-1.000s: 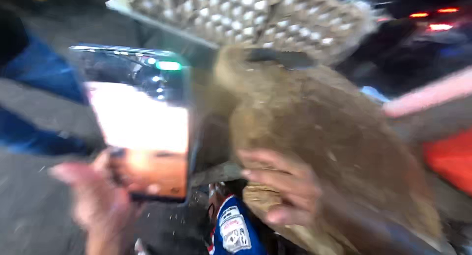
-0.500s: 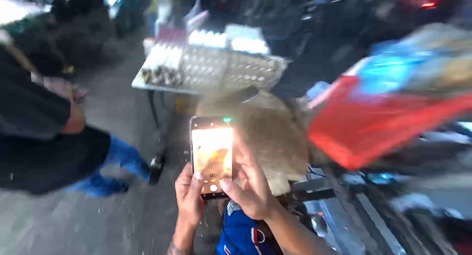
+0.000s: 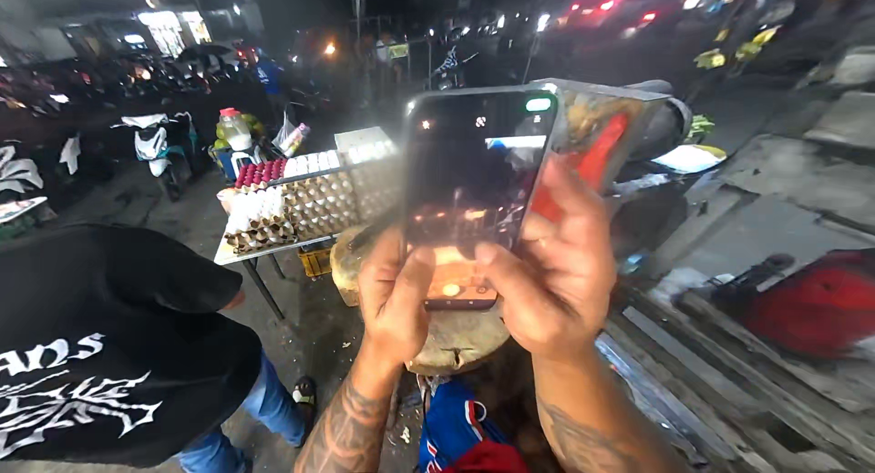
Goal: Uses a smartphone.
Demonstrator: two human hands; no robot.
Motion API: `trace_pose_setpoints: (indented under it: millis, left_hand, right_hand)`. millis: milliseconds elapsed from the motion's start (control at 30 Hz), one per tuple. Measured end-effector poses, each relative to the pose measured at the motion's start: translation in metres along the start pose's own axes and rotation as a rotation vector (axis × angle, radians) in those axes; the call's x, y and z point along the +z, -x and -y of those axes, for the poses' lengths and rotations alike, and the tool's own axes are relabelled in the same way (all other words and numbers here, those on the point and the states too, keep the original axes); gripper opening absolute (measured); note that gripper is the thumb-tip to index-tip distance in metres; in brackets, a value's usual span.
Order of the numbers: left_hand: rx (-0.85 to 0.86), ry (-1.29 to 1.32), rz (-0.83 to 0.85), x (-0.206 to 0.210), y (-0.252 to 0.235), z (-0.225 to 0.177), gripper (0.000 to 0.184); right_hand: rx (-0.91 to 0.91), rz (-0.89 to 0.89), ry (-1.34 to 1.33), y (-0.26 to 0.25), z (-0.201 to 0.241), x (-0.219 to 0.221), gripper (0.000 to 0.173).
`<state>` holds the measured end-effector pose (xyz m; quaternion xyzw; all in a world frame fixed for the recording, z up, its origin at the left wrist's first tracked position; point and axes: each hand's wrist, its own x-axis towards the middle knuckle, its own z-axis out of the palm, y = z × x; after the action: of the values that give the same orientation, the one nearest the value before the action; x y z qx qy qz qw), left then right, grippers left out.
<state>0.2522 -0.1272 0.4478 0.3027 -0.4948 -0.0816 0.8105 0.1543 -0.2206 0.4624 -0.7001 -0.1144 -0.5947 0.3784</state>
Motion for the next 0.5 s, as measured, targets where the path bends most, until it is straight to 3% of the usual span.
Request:
trace_pose_setpoints:
  millis: [333,500]
  left_hand:
    - [0.023,0.044,0.047,0.008,-0.019,0.007,0.025]
    - [0.05,0.081,0.054,0.016,-0.028,0.018,0.021]
  right_hand:
    - [-0.048,-0.018,-0.017,-0.017,-0.005,-0.01,0.064]
    - [-0.013,0.11,-0.037,-0.023,-0.007,-0.028,0.072]
